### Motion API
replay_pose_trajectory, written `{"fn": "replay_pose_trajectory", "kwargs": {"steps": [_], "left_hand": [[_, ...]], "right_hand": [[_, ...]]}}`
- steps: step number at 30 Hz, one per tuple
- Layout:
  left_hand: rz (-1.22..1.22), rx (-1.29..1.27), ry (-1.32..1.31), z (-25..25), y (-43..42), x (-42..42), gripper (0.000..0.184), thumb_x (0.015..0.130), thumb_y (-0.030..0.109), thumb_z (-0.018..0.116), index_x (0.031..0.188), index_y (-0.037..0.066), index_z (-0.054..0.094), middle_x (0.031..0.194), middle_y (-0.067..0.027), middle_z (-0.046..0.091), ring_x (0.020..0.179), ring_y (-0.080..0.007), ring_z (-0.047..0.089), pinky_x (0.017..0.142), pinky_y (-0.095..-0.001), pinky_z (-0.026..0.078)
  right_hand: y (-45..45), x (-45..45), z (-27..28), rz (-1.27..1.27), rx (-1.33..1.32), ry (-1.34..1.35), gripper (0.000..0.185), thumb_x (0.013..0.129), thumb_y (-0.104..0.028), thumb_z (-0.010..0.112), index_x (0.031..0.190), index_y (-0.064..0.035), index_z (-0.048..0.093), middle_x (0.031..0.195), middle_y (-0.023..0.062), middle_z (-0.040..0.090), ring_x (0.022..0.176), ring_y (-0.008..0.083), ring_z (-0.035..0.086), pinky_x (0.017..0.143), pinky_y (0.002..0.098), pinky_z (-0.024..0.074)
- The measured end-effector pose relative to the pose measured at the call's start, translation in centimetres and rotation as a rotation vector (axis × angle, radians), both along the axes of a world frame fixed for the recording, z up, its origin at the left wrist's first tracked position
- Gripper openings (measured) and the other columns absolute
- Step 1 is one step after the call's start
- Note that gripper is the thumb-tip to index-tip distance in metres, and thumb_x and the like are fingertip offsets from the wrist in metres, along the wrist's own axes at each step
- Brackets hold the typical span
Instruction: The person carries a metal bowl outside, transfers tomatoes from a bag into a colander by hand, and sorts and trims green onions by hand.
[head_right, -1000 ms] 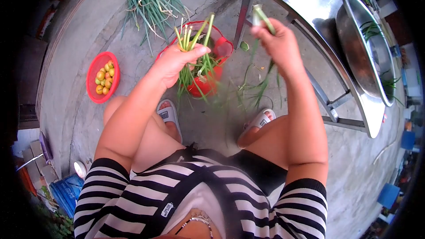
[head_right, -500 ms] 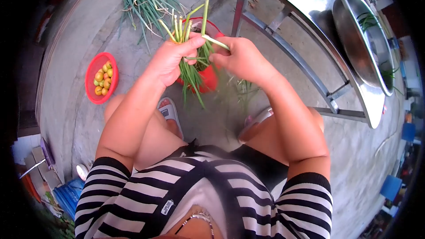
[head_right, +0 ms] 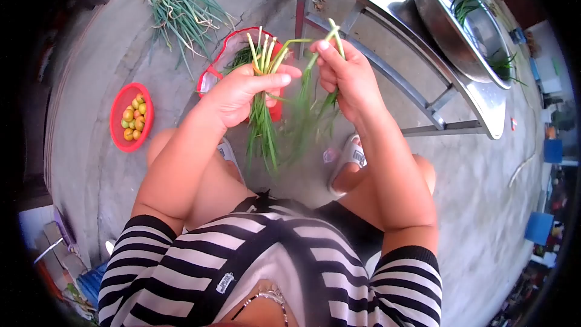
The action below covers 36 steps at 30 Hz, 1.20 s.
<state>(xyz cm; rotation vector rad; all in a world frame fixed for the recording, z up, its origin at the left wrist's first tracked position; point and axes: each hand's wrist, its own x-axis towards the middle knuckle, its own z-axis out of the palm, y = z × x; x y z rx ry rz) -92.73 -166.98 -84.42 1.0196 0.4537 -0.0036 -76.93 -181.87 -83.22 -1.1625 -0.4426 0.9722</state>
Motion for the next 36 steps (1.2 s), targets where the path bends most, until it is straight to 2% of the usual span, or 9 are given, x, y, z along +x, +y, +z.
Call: {"fn": "replay_pose_trajectory", "kwargs": {"steps": [2,7,8,17,20,26,28,32,36], "left_hand": [[-0.031,0.064,0.028,0.1,-0.7,0.1,0.033,0.087,0.019,0.075,0.116,0.006,0.066,0.098,0.0021,0.062,0.08,-0.0066,0.053,0.067,-0.0232,0.043],[0.15,0.076,0.031,-1.1,-2.8,0.6,0.031,0.086,0.021,0.077,0.112,0.008,0.067,0.094,0.0015,0.061,0.08,-0.0084,0.054,0.067,-0.025,0.043],[0.167,0.06,0.036,-1.5,-2.8,0.7,0.03,0.085,0.021,0.078,0.11,0.008,0.067,0.092,0.0009,0.061,0.08,-0.0093,0.054,0.067,-0.0256,0.044],[0.1,-0.024,0.109,-4.5,-0.8,1.8,0.027,0.083,0.021,0.079,0.105,0.011,0.068,0.082,0.0038,0.058,0.075,-0.0094,0.053,0.065,-0.0277,0.043],[0.102,0.028,0.115,-3.3,-1.5,2.6,0.028,0.087,0.015,0.074,0.113,0.007,0.065,0.087,0.0018,0.059,0.074,-0.011,0.055,0.066,-0.0288,0.046],[-0.036,-0.388,-0.117,-4.7,0.3,3.6,0.039,0.087,0.0,0.056,0.127,0.001,0.056,0.101,-0.0036,0.06,0.087,-0.0149,0.058,0.079,-0.032,0.048],[0.011,-0.259,-0.112,-5.1,0.2,3.8,0.043,0.087,-0.003,0.053,0.13,0.001,0.053,0.105,-0.0037,0.059,0.092,-0.0152,0.058,0.083,-0.0317,0.047],[0.111,-0.018,-0.094,-4.8,-1.4,4.3,0.045,0.087,-0.006,0.05,0.132,0.002,0.052,0.115,-0.004,0.058,0.107,-0.0158,0.055,0.091,-0.0317,0.045],[0.041,-0.078,-0.1,-5.6,-0.8,4.2,0.045,0.087,-0.005,0.052,0.131,0.002,0.054,0.117,-0.0053,0.057,0.11,-0.0167,0.052,0.097,-0.032,0.038]], "right_hand": [[-0.8,0.9,-0.1,0.025,-0.018,-0.006,0.021,0.099,-0.025,0.06,0.101,-0.0037,0.061,0.074,-0.0052,0.05,0.053,0.0027,0.031,0.048,0.0215,0.0251],[-0.6,0.5,0.0,0.089,0.0,-0.086,0.023,0.097,-0.027,0.063,0.094,-0.0048,0.062,0.071,-0.0048,0.051,0.052,0.0035,0.033,0.047,0.0228,0.0271],[-0.5,0.7,-1.2,0.133,-0.045,-0.085,0.022,0.099,-0.027,0.061,0.1,-0.005,0.063,0.076,-0.0051,0.054,0.051,0.0025,0.032,0.047,0.0209,0.026],[-0.2,2.3,-4.0,0.214,-0.105,-0.109,0.026,0.1,-0.031,0.058,0.098,-0.0062,0.064,0.076,-0.0045,0.052,0.056,0.0044,0.035,0.052,0.0222,0.0294],[0.3,2.4,-4.6,0.112,-0.099,-0.12,0.025,0.1,-0.032,0.057,0.096,-0.0071,0.061,0.075,-0.0045,0.05,0.058,0.0054,0.035,0.052,0.0222,0.0291],[0.8,3.4,-3.9,0.069,-0.004,-0.048,0.022,0.098,-0.031,0.06,0.096,-0.0088,0.058,0.069,-0.0058,0.046,0.06,0.0071,0.04,0.055,0.0238,0.0344],[0.9,2.9,-3.1,0.103,-0.112,-0.232,0.022,0.095,-0.028,0.065,0.099,-0.0067,0.06,0.071,-0.0038,0.054,0.065,0.0095,0.05,0.063,0.0262,0.0439],[2.1,1.7,-4.0,0.123,-0.099,-0.614,0.018,0.09,-0.018,0.07,0.1,-0.0045,0.064,0.083,0.0029,0.066,0.076,0.0092,0.058,0.071,0.0251,0.0475],[2.5,1.8,-3.3,0.16,-0.205,-0.334,0.017,0.093,-0.021,0.069,0.097,-0.0064,0.062,0.081,-0.0041,0.063,0.07,0.0045,0.049,0.062,0.0207,0.0387]]}}
